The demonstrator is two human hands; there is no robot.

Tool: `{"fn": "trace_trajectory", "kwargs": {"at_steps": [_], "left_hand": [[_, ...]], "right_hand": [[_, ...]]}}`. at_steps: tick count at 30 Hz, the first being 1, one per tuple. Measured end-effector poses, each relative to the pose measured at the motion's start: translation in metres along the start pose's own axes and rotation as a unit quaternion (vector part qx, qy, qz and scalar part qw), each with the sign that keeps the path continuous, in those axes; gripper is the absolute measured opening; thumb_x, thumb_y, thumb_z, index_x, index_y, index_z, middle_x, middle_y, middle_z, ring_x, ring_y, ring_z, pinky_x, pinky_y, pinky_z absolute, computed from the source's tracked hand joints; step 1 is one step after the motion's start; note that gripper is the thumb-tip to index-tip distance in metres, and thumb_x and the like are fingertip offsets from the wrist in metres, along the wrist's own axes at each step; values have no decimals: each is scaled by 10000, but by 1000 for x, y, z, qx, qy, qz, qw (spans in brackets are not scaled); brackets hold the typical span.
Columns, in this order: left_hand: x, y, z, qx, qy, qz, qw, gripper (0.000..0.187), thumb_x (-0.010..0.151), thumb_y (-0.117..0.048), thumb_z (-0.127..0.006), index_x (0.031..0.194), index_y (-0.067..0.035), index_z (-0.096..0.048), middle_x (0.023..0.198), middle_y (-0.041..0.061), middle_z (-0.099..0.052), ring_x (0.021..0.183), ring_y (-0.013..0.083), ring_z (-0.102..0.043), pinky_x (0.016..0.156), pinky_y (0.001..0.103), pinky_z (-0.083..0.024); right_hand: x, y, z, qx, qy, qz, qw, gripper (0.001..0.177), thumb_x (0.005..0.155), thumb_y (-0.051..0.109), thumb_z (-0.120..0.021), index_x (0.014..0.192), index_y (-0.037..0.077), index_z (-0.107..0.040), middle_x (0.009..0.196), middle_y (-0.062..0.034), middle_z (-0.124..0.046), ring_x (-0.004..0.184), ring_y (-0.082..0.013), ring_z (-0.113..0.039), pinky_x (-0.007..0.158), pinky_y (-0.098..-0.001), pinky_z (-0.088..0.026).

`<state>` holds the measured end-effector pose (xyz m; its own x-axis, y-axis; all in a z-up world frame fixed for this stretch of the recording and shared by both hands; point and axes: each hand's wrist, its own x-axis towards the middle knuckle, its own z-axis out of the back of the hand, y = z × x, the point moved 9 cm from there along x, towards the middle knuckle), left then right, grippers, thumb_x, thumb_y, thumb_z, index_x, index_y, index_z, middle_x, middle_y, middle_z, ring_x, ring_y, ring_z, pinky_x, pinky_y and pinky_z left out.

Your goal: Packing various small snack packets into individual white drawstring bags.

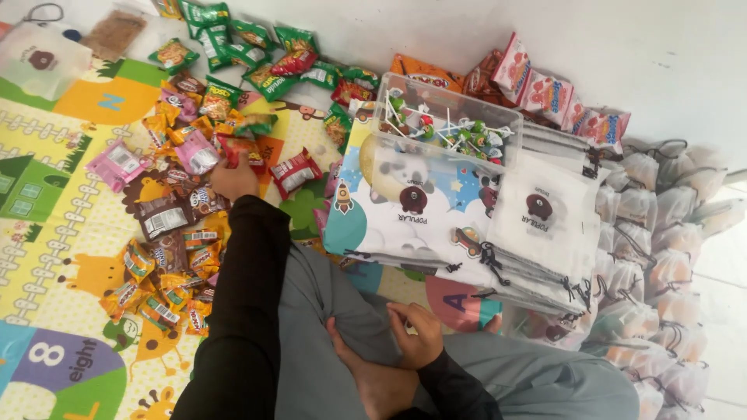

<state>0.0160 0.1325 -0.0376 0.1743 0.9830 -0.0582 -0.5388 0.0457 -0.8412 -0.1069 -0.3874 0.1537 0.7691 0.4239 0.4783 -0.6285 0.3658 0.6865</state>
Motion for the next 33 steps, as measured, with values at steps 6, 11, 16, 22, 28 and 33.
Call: {"fn": "trace_trajectory", "kwargs": {"at_steps": [6, 11, 16, 22, 28, 33], "left_hand": [[-27, -45, 38, -244, 2, 6, 970, 581, 873, -347, -833, 1295, 15, -665, 1175, 88, -731, 1030, 182, -713, 842, 297, -626], [-124, -119, 76, -479, 129, 107, 861, 228, 909, -235, -789, 1018, -49, -717, 897, 35, -721, 776, 146, -710, 656, 303, -651], [-232, -153, 121, -594, 207, 138, 765, 312, 904, -230, -787, 1093, 5, -703, 1005, 117, -760, 835, 221, -756, 654, 375, -680], [-362, -177, 128, -536, 377, 150, 741, 276, 883, -121, -782, 1121, -18, -686, 1014, 141, -772, 799, 183, -736, 659, 327, -608], [-423, -234, 136, -415, 649, -68, 634, 548, 948, -294, -712, 1370, 40, -609, 1330, 192, -681, 1220, 263, -666, 982, 380, -620], [-378, -228, 128, -114, 431, -497, 745, 202, 891, -244, -832, 1083, -188, -805, 963, -8, -731, 981, 205, -652, 882, 366, -519]], "right_hand": [[1, -3, -1, 11, -24, -28, 999, 98, 978, 102, -671, 1015, 74, -758, 662, -21, -619, 537, -141, -521, 507, -317, -429], [19, 28, 8, 84, -48, -59, 994, 123, 991, 145, -667, 1048, 75, -752, 712, -43, -692, 568, -141, -602, 528, -305, -486], [38, 34, 33, 175, -157, -187, 954, 111, 913, 101, -733, 956, 7, -772, 687, -101, -743, 548, -134, -693, 578, -252, -572], [66, 38, 76, 280, -171, -243, 913, 445, 956, 263, -683, 1255, -66, -672, 1112, -195, -747, 885, -216, -693, 674, -301, -547], [46, 10, 120, 231, -283, -360, 859, 454, 845, 250, -768, 1190, -42, -732, 1078, -147, -776, 956, -229, -724, 789, -361, -640], [0, -42, 146, 183, -284, -383, 860, 259, 902, 157, -815, 1107, 3, -776, 891, -117, -750, 766, -156, -686, 657, -320, -617]]}}
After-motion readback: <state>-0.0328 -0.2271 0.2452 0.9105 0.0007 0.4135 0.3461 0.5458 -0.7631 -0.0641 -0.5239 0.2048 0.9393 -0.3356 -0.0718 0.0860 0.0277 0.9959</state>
